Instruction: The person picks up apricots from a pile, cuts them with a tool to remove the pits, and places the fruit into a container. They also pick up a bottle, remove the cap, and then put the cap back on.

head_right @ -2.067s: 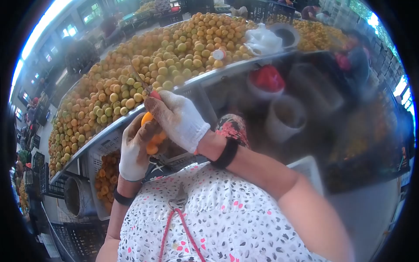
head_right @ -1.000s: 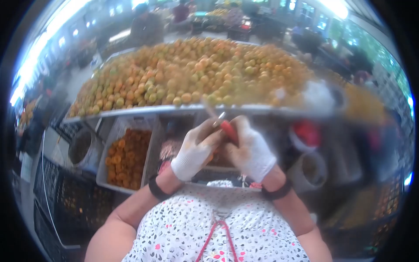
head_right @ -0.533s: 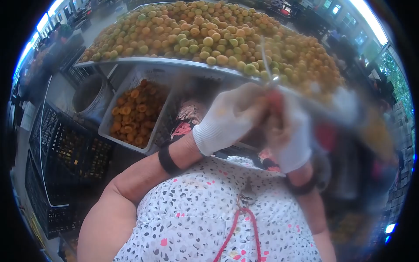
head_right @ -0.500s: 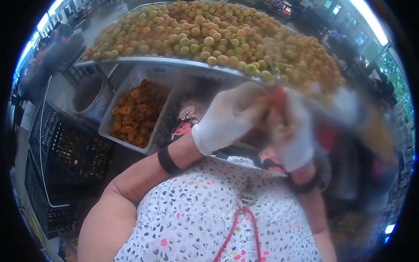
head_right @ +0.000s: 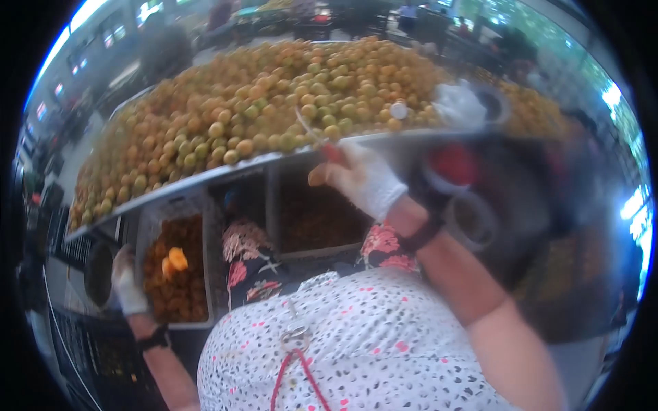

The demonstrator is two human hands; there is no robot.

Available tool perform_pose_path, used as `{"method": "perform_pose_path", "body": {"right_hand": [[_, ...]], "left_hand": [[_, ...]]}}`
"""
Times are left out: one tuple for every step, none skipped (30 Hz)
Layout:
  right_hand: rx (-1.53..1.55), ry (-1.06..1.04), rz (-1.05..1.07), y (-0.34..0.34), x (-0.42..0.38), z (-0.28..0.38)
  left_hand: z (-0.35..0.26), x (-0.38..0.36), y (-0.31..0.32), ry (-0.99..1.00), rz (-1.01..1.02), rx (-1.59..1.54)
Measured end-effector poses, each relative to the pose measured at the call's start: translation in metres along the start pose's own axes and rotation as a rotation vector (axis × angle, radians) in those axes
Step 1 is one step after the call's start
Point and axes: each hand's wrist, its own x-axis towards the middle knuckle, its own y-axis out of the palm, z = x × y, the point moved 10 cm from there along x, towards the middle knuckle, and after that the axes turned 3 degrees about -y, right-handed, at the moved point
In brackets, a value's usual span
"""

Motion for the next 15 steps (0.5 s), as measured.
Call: {"method": "perform_pose_path", "body": {"right_hand": [[-0.006,-0.031,-0.009,-0.006,0.001,-0.006],[-0.013,-0.068,-0.009,-0.01,0.003,-0.011],[-0.264,-0.152,-0.12,-0.03,0.003,-0.01],[-0.263,-0.153,-0.147,-0.05,0.003,-0.015],[-0.354,-0.217,-0.125,-0.067,0.002,-0.014],[-0.445,-0.277,-0.095,-0.085,-0.001,-0.016],[-0.545,-0.267,-0.096,-0.113,-0.003,-0.019],[-0.646,-0.258,-0.093,-0.147,-0.006,-0.016],[-0.55,-0.041,-0.106,-0.188,-0.013,-0.023],[-0.757,-0.092,-0.204,-0.236,-0.008,-0.034],[-0.848,0.048,-0.278,-0.29,-0.008,-0.035],[-1.012,-0.009,-0.397,-0.344,-0.006,-0.033],[-1.049,-0.188,-0.555,-0.423,-0.001,-0.064],[-1.011,-0.106,-0.556,-0.446,-0.004,-0.048],[-0.968,0.056,-0.578,-0.495,0.006,-0.066]], "left_hand": [[0.042,0.022,-0.069,0.044,-0.048,-0.102],[0.093,0.026,-0.144,-0.025,-0.186,-0.132],[0.086,0.013,-0.194,-0.095,-0.318,-0.138],[0.12,0.016,-0.264,-0.219,-0.421,-0.259],[0.105,0.001,-0.318,-0.345,-0.623,-0.089],[0.044,-0.031,-0.316,-0.285,-0.682,-0.154],[0.014,-0.017,-0.33,-0.275,-0.677,-0.159],[-0.026,-0.009,-0.349,-0.228,-0.73,-0.068],[-0.066,-0.007,-0.372,-0.186,-0.789,0.031],[-0.107,-0.008,-0.395,-0.147,-0.851,0.135],[-0.151,-0.009,-0.418,-0.108,-0.911,0.245],[-0.192,-0.007,-0.436,-0.065,-0.973,0.348],[-0.236,-0.005,-0.45,-0.02,-1.033,0.447],[-0.277,0.003,-0.461,0.028,-1.092,0.545],[-0.318,0.009,-0.469,0.078,-1.152,0.642]]}}
